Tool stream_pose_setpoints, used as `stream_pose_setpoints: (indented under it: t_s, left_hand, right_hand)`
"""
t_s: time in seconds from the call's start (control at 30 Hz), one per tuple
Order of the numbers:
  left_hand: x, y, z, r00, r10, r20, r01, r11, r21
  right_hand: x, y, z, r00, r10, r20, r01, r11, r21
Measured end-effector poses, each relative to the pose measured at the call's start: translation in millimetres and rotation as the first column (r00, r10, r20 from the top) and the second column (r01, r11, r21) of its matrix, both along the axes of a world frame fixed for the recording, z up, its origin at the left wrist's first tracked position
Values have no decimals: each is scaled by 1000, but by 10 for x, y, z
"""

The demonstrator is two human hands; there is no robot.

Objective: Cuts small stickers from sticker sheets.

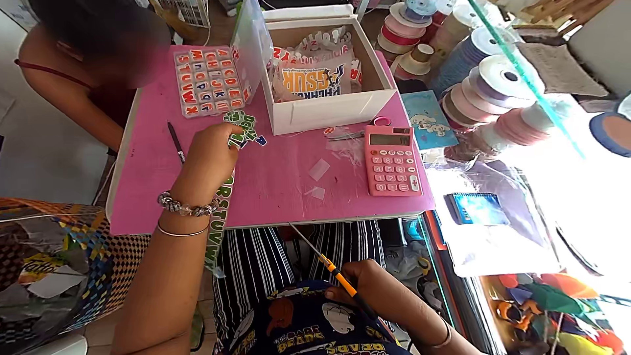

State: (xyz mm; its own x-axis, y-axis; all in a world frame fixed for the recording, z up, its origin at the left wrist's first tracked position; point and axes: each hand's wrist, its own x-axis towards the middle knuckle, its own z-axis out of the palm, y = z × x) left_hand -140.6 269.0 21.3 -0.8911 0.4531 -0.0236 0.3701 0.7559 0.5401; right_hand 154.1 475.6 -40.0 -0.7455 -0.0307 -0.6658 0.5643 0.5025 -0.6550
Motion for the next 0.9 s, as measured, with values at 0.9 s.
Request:
stream_pose_setpoints:
  t_s: [0.9]
  left_hand:
    - [904, -228, -237, 718, -514, 469, 70, 724, 686]
  right_hand:
    - [25, 85, -33, 1000, -5, -14, 3, 991, -137]
